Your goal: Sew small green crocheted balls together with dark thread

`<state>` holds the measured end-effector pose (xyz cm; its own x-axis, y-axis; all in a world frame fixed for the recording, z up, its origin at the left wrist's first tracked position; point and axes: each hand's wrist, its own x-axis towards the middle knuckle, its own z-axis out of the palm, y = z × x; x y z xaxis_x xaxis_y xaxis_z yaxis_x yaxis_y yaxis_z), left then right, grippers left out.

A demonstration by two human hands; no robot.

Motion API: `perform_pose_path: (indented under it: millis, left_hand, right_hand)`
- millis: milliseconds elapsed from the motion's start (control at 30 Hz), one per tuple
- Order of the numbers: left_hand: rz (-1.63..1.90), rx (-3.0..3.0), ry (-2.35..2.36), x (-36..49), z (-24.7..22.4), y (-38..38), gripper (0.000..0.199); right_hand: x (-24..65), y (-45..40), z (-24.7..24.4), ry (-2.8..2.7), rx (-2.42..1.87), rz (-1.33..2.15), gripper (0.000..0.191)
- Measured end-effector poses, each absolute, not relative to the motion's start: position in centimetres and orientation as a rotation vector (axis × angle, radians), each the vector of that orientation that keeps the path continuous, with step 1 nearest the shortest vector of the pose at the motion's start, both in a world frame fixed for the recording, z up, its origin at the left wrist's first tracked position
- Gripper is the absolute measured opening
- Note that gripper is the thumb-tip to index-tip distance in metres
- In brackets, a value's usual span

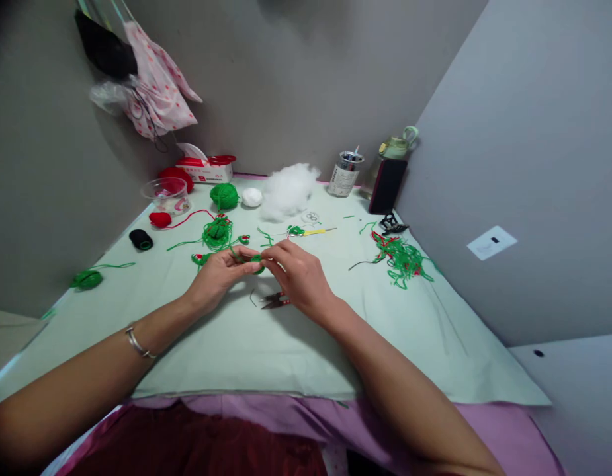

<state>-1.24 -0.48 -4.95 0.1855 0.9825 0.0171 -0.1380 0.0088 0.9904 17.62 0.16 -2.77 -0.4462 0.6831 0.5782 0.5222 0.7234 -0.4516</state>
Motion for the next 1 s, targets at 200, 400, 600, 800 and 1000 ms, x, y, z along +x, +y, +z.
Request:
perform_pose_path:
  millis: [200, 400, 600, 800, 1000]
  left_hand:
    - [1.113, 1.331, 0.96, -0.9, -5.2, -0.7, 0.023]
    - [1.079, 1.544, 1.022, -1.0, -5.4, -0.7, 0.007]
    - [0.989, 1.474, 0.872, -0.8, -5.1, -1.0, 0.012]
    - [0.867, 1.308, 0.824, -1.3, -4.9, -0.7, 0.031]
    - [0.842, 1.029, 0.77, -2.2, -4.8, 0.1, 0.032]
  right_hand:
    - [17.7, 0.1, -3.2, -2.346, -0.936, 0.116, 0.016]
    - [16.6, -1.1, -2.4, -2.367, -0.819, -0.118, 0.023]
    - [16.8, -0.9, -0.9, -1.934, -0.808, 0.993, 0.015]
    - [18.9, 2.4, -1.7, -1.311, -0.937, 1.528, 0.025]
    - [20.8, 3.5, -2.3, -1.847, -1.357, 0.911, 0.014]
